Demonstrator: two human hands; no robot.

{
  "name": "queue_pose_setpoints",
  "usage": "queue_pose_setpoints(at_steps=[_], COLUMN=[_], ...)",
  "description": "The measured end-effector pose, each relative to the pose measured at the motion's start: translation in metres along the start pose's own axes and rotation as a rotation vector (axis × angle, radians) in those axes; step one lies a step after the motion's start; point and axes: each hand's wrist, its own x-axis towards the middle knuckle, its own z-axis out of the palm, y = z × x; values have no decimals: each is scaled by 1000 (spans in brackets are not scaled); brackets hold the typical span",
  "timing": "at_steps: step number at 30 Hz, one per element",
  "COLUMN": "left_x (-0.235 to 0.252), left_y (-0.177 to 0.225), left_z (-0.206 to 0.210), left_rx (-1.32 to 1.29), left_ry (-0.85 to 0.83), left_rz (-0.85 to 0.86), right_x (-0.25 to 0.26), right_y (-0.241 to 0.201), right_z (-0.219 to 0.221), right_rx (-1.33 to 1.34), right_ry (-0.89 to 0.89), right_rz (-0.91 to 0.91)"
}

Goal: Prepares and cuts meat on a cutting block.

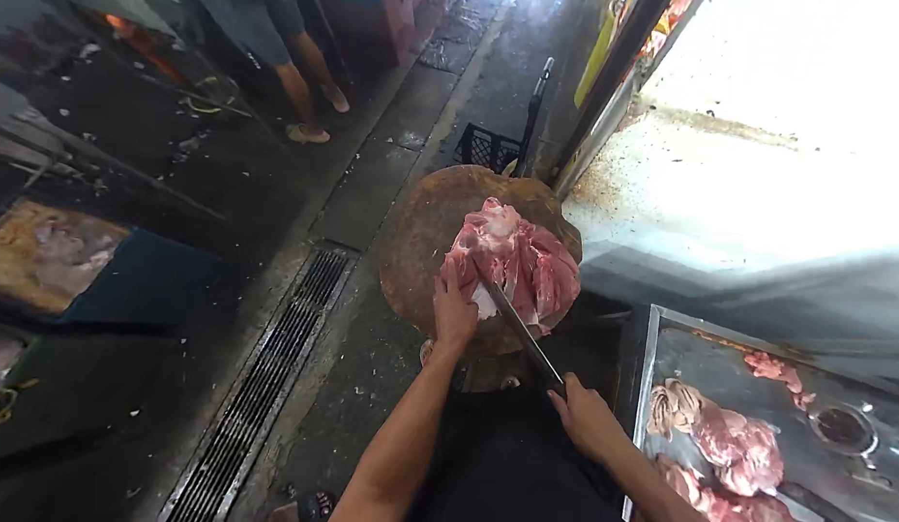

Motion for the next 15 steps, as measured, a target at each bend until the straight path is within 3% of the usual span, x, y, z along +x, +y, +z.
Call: queue_pose_setpoints(at_steps=[9,12,15], left_x=[1,15,64], left_y=[-12,-28,-51], left_z=[-5,-4,-39], left_rx=[-17,33,129], left_ry=[-84,-140,-249], left_rz=[51,160,385], right_x=[10,-4,-31], right_y=[-60,-42,-14], right_z=[9,32,30], right_rx=[-47,-37,-51], right_ry=[-7,34,36], right_rz=[185,201,139])
